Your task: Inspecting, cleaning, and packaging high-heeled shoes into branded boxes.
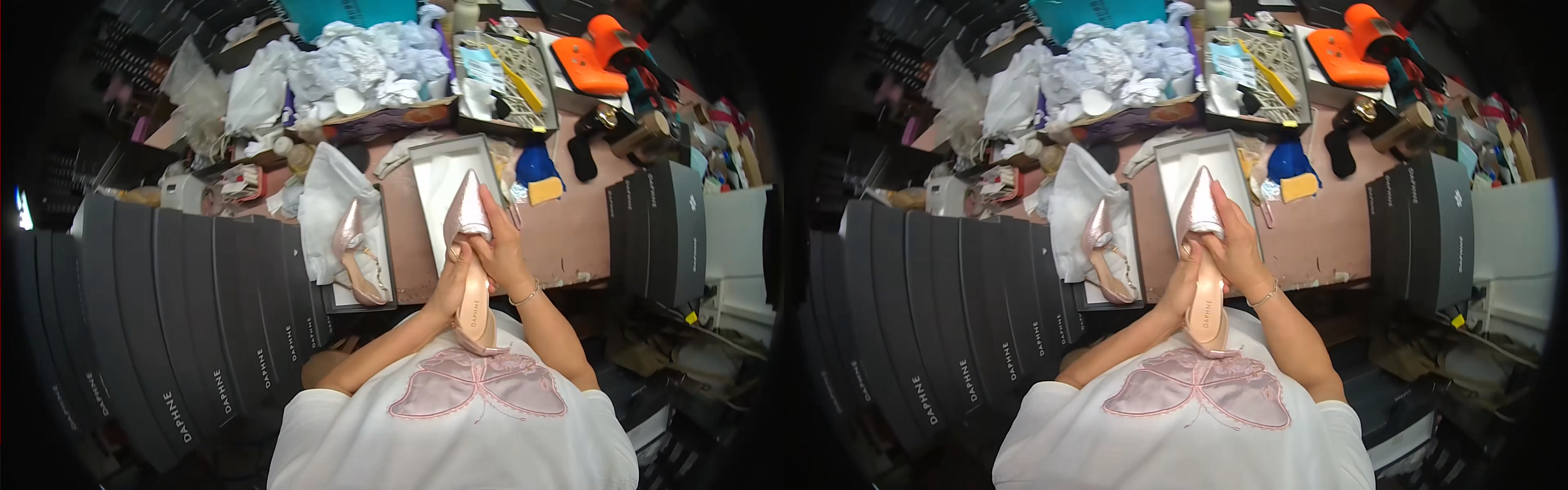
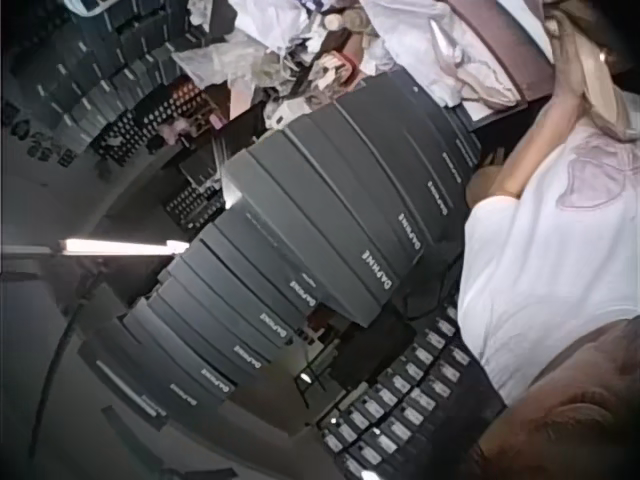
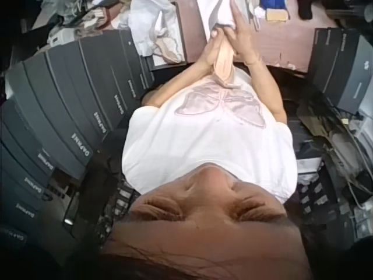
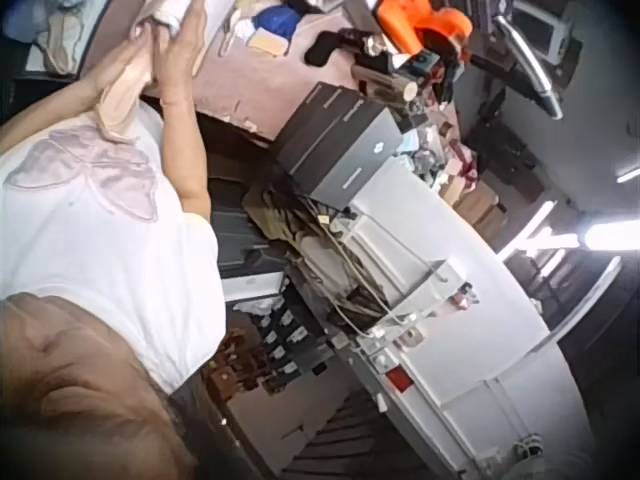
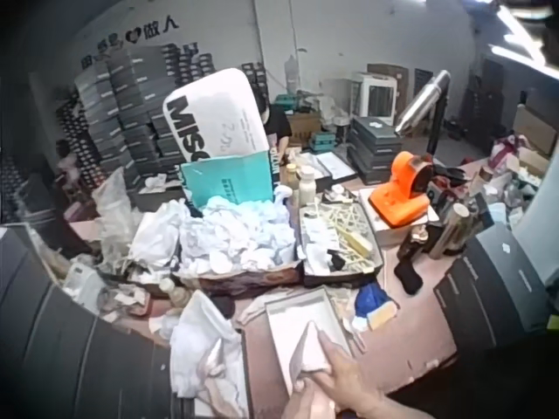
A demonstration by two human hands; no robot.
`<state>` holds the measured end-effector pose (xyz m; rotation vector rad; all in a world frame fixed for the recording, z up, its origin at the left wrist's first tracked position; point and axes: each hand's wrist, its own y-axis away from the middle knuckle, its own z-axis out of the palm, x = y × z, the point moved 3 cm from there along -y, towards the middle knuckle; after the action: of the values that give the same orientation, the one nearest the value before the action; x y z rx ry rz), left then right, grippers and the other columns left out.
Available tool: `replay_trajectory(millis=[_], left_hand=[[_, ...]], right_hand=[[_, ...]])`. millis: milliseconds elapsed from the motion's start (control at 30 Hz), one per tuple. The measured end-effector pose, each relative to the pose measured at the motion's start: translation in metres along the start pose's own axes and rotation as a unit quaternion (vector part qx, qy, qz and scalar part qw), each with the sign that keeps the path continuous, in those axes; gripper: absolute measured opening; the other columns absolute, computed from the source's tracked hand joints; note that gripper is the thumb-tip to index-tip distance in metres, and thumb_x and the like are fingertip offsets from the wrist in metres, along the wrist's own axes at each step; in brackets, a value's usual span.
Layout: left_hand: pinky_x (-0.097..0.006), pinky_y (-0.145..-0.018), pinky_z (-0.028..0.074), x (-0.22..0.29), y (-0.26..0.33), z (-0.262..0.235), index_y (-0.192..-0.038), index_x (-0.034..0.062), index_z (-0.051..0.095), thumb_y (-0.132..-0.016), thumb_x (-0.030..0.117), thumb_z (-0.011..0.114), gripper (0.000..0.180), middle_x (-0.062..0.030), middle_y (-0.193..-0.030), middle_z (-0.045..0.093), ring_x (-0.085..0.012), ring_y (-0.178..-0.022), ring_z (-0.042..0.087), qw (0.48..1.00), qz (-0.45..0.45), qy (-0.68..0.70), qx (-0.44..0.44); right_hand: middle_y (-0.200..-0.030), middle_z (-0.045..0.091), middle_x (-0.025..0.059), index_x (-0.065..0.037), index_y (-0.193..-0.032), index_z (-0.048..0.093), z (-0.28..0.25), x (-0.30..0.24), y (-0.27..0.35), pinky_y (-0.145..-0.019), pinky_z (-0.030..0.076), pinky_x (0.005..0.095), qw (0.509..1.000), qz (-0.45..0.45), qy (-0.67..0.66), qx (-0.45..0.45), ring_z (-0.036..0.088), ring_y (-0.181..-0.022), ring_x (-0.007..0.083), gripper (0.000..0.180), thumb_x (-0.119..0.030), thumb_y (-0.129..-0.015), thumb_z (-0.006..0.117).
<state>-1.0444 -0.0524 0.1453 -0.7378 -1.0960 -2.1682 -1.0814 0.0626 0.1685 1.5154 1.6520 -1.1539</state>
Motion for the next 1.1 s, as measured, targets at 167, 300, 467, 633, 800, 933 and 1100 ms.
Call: replay_trajectory(millis=[167,300,467,633,800,933,1100], left_hand=[[-0.028,-0.072,0.053,-0.014,0.011,-0.009,-0.132,0.006,0.029,-0.094,0.052,0.046,0.062,-0.0129,-0.118,0.05,-0.0175,-0.095,0.059,0.988,0.059,0.107,0.098],[-0.033,-0.096,0.042,0.0,0.025,-0.031,-0.145,0.0014,0.02,-0.091,0.035,0.061,0.076,-0.0197,-0.138,0.038,-0.0246,-0.119,0.048,0.956,0.187,-0.223,-0.023],[-0.033,-0.081,0.05,0.005,0.041,-0.169,-0.125,-0.0002,0.053,-0.087,0.021,0.065,0.045,-0.015,-0.118,0.059,-0.021,-0.098,0.06,0.847,0.181,-0.358,0.349],[-0.033,-0.077,0.05,-0.051,0.034,-0.284,-0.12,-0.0046,0.046,-0.086,0.017,0.064,0.045,-0.0195,-0.1,0.064,-0.0249,-0.089,0.064,0.832,0.082,-0.342,0.43],[-0.029,-0.078,0.048,-0.023,0.045,-0.251,-0.121,-0.0058,0.045,-0.093,0.009,0.053,0.032,-0.014,-0.101,0.063,-0.0167,-0.09,0.061,0.891,0.157,-0.106,0.412],[-0.031,-0.076,0.05,0.026,0.074,-0.185,-0.114,-0.0003,0.049,-0.095,0.023,0.054,0.03,-0.0109,-0.091,0.06,-0.0184,-0.081,0.059,0.953,0.166,0.126,0.221],[-0.026,-0.052,0.043,0.027,0.043,-0.135,-0.089,-0.0011,0.054,-0.09,0.037,0.056,0.038,-0.0126,-0.074,0.056,-0.0145,-0.054,0.051,0.954,0.028,0.233,-0.188]], right_hand=[[-0.127,0.05,0.025,-0.003,-0.145,0.024,0.014,0.011,0.012,-0.095,0.042,0.0354,0.978,0.104,-0.071,-0.165,0.051,-0.12,0.0293,0.075,-0.013,-0.082,0.064],[-0.116,0.057,0.0161,0.0,-0.132,0.041,0.013,0.01,0.051,-0.087,0.047,0.0314,0.916,0.251,-0.271,-0.155,0.057,-0.107,0.0193,0.056,-0.014,-0.083,0.065],[-0.095,0.062,0.0082,0.001,-0.11,0.057,-0.006,0.042,0.051,-0.076,0.052,0.0284,0.87,0.391,-0.169,-0.249,0.061,-0.09,0.0147,0.033,-0.013,-0.083,0.066],[-0.121,0.052,0.0204,0.002,-0.127,0.041,-0.017,0.034,0.003,-0.085,0.053,0.0395,0.724,0.37,-0.544,-0.209,0.06,-0.1,0.0286,0.051,-0.028,-0.09,0.061],[-0.123,0.051,0.0197,0.001,-0.13,0.039,-0.01,0.056,0.0,-0.092,0.051,0.0419,0.704,0.348,-0.584,-0.206,0.059,-0.105,0.0298,0.057,-0.038,-0.092,0.055],[-0.116,0.054,0.016,-0.001,-0.128,0.042,-0.006,0.054,-0.003,-0.089,0.053,0.0403,0.707,0.327,-0.579,-0.24,0.059,-0.105,0.027,0.064,-0.041,-0.084,0.065],[-0.112,0.057,0.0107,-0.002,-0.127,0.043,0.012,0.04,0.005,-0.087,0.054,0.0386,0.687,0.307,-0.571,-0.328,0.062,-0.099,0.0248,0.073,-0.039,-0.073,0.077]])
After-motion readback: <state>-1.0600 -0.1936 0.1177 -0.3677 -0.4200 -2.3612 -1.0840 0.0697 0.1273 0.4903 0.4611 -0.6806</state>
